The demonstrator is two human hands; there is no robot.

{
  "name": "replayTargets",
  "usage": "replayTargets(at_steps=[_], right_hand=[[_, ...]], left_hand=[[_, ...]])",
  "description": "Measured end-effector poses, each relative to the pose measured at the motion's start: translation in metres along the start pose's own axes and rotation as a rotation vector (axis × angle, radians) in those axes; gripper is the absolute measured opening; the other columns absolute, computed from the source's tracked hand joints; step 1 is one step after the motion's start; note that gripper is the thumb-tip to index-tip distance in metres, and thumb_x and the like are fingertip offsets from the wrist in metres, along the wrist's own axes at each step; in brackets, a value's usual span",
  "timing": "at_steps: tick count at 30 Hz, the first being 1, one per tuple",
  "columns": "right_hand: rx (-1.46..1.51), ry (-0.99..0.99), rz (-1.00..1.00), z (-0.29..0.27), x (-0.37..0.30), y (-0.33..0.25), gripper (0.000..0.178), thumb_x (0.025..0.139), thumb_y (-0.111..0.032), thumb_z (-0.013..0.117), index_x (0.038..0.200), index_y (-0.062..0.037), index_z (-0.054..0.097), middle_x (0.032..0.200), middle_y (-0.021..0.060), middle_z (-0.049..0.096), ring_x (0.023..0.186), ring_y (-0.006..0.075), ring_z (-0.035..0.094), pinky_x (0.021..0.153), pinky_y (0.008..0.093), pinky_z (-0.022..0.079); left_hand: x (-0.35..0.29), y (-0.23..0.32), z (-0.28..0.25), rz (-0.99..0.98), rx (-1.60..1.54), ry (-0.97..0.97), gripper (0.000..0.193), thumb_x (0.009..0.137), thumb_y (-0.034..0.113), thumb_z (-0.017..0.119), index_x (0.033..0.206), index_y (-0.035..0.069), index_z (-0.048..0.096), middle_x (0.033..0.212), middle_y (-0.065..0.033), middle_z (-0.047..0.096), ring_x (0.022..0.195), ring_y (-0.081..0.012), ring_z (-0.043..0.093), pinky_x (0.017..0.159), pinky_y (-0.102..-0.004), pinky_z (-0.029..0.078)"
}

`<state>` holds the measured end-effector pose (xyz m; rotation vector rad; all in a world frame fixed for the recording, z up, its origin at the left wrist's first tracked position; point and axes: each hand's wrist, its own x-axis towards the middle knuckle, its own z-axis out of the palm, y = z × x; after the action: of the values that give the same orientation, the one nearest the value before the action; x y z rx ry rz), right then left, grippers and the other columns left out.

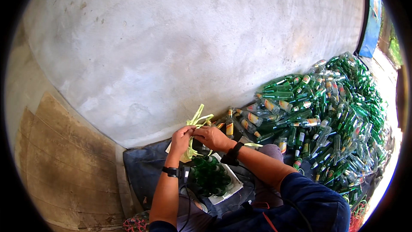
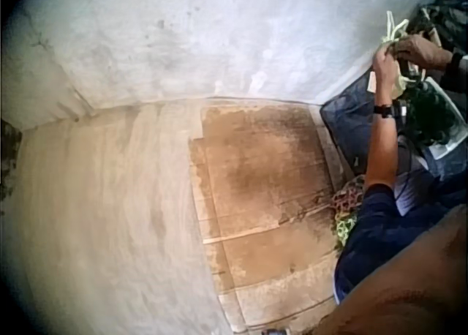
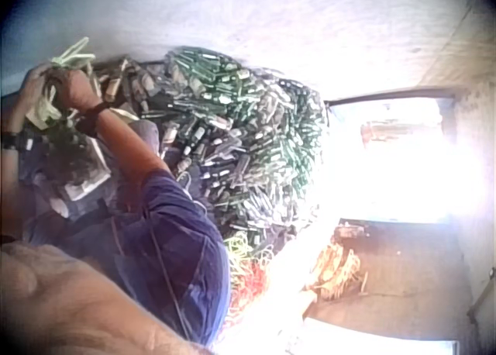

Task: The person sits on a tarp and ties green glass bottles together using a yellow string. They pick up bottles from a pile, arrange them in a small group, and wrap the string around them to secure them.

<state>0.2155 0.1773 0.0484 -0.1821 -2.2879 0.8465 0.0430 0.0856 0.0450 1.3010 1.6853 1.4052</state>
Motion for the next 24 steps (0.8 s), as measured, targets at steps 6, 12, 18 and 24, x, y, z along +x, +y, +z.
replayTargets(at_steps=[6,12,18,24], right_hand=[[0.021,0.049,0.146,-0.004,0.0,-0.008,0.018,0.092,-0.017,0.061,0.098,0.0003,0.059,0.092,0.0236,0.067,0.09,0.044,0.065,0.077,0.0493,0.052],[-0.017,0.066,0.192,-0.003,-0.003,0.006,0.022,0.093,-0.019,0.061,0.098,0.0012,0.054,0.089,0.0263,0.066,0.088,0.0469,0.064,0.073,0.0529,0.05],[-0.019,-0.054,0.137,-0.026,0.0,0.01,0.02,0.093,-0.02,0.063,0.098,-0.001,0.059,0.09,0.0219,0.067,0.087,0.0434,0.064,0.075,0.0485,0.051],[-0.088,-0.003,0.119,-0.047,0.002,0.035,0.02,0.094,-0.02,0.058,0.096,-0.0018,0.067,0.09,0.019,0.067,0.085,0.0405,0.065,0.076,0.0458,0.052]], left_hand=[[0.004,-0.013,0.005,-0.129,-0.224,-0.104,0.023,0.102,0.01,0.053,0.113,-0.004,0.067,0.101,-0.0045,0.07,0.089,-0.0101,0.064,0.081,-0.0249,0.052],[0.001,0.008,0.003,-0.206,0.035,-0.224,0.024,0.103,0.016,0.054,0.11,-0.002,0.067,0.092,-0.0007,0.067,0.082,-0.0081,0.06,0.073,-0.0235,0.049],[-0.006,0.017,-0.003,0.041,0.303,-0.172,0.021,0.099,0.016,0.057,0.105,-0.002,0.068,0.091,-0.0127,0.071,0.082,-0.0262,0.066,0.076,-0.0356,0.05],[-0.008,0.019,-0.03,0.346,0.644,0.119,0.017,0.096,0.013,0.057,0.104,0.0,0.066,0.1,-0.0209,0.065,0.098,-0.0429,0.061,0.083,-0.0472,0.05]])
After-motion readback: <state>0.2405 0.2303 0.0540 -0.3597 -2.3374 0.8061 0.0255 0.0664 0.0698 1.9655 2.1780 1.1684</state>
